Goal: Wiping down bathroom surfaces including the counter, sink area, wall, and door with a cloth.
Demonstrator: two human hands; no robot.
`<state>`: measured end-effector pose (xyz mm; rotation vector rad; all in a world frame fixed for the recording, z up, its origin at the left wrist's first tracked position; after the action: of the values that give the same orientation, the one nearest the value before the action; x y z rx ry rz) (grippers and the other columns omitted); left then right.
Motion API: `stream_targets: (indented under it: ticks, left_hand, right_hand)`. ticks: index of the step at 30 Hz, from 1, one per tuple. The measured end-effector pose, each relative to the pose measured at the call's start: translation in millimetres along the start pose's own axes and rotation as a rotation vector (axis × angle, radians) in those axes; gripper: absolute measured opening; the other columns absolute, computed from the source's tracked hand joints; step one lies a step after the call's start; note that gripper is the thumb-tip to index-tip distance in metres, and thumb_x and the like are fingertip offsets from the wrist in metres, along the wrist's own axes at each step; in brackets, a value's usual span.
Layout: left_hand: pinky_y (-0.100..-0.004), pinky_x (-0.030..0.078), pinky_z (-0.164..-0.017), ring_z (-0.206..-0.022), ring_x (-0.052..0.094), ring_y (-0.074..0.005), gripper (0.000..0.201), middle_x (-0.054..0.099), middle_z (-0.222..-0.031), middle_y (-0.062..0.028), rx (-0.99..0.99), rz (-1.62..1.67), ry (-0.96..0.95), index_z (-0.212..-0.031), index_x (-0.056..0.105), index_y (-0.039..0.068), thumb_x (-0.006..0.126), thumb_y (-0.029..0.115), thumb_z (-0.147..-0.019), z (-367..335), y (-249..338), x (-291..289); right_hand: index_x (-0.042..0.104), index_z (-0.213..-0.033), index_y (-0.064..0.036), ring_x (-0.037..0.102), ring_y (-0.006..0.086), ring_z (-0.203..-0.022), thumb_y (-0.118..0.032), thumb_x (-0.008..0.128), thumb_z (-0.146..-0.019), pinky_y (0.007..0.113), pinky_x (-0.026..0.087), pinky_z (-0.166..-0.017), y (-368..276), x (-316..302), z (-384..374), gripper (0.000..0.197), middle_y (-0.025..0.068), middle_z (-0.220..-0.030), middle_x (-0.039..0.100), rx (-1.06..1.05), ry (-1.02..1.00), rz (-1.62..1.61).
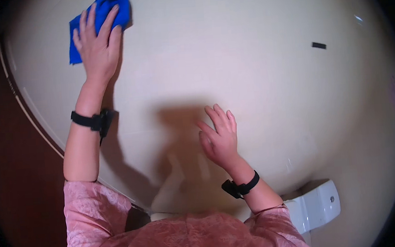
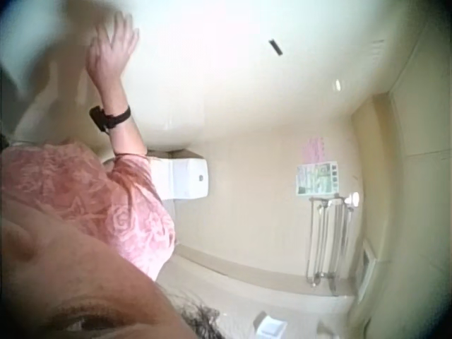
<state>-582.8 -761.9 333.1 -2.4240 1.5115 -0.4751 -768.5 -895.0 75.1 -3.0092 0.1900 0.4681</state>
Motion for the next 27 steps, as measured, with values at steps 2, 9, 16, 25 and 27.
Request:
stream_targets:
  ticks: [2, 9, 16, 25, 27]
  left_hand:
    - [-0.0645, 0.015, -0.116, -0.146, 0.033, -0.0364, 0.044, 0.043, -0.156, -0.01, -0.007, 0.036, -0.098, -0.138, 0.063, 0.031, 0.063, 0.035, -0.095, 12.9, 17.3, 6.9]
    - [-0.0623, 0.013, -0.119, -0.146, 0.033, -0.038, 0.046, 0.042, -0.157, -0.0116, 0.194, 0.186, -0.302, -0.136, 0.065, 0.028, 0.067, 0.032, -0.09, 53.4, 75.9, 14.5]
    - [-0.0604, 0.022, -0.115, -0.144, 0.038, -0.0334, 0.043, 0.048, -0.153, -0.0082, 0.232, 0.206, -0.126, -0.135, 0.065, 0.028, 0.065, 0.036, -0.093, -29.0, 77.5, 46.3]
    - [-0.0625, 0.021, -0.115, -0.145, 0.036, -0.0327, 0.046, 0.045, -0.155, -0.0088, 0.225, 0.314, -0.17, -0.135, 0.065, 0.027, 0.066, 0.04, -0.092, -8.4, 134.4, 72.4]
    - [-0.0639, 0.02, -0.115, -0.146, 0.035, -0.0311, 0.045, 0.045, -0.155, -0.0083, 0.29, 0.364, -0.244, -0.135, 0.065, 0.027, 0.066, 0.041, -0.092, 13.0, 151.2, 74.4]
  right_hand:
    - [0.07, -0.119, -0.0131, 0.047, 0.0399, -0.137, -0.006, 0.065, -0.081, 0.06, 0.031, -0.112, 11.6, 1.3, 6.9, 0.039, 0.0172, -0.142, 0.054, 0.022, -0.01, 0.008]
    - [0.069, -0.122, -0.013, 0.045, 0.0414, -0.139, -0.004, 0.065, -0.081, 0.061, 0.032, -0.113, 5.3, -3.7, -6.6, 0.042, 0.0181, -0.145, 0.053, 0.003, -0.051, -0.097]
    - [0.07, -0.122, -0.014, 0.048, 0.0389, -0.137, -0.007, 0.066, -0.083, 0.058, 0.034, -0.113, 8.8, 3.6, -5.8, 0.039, 0.0169, -0.144, 0.054, 0.025, -0.062, -0.043]
    - [0.067, -0.126, -0.014, 0.049, 0.0416, -0.133, -0.009, 0.068, -0.082, 0.057, 0.036, -0.111, 30.2, -4.8, 8.0, 0.044, 0.0194, -0.144, 0.051, 0.129, 0.022, 0.016]
    - [0.067, -0.126, -0.0123, 0.048, 0.0423, -0.133, -0.009, 0.068, -0.082, 0.057, 0.037, -0.11, 24.5, -13.0, 0.3, 0.045, 0.0211, -0.144, 0.05, 0.123, 0.07, 0.03]
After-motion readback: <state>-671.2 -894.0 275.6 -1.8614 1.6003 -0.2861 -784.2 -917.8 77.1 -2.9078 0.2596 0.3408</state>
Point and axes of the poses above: each hand's wrist, its own z-axis away from the middle knuckle, its own x-axis out of the palm, y = z × x, the point moved 8 cm from there along -z, towards the middle knuckle
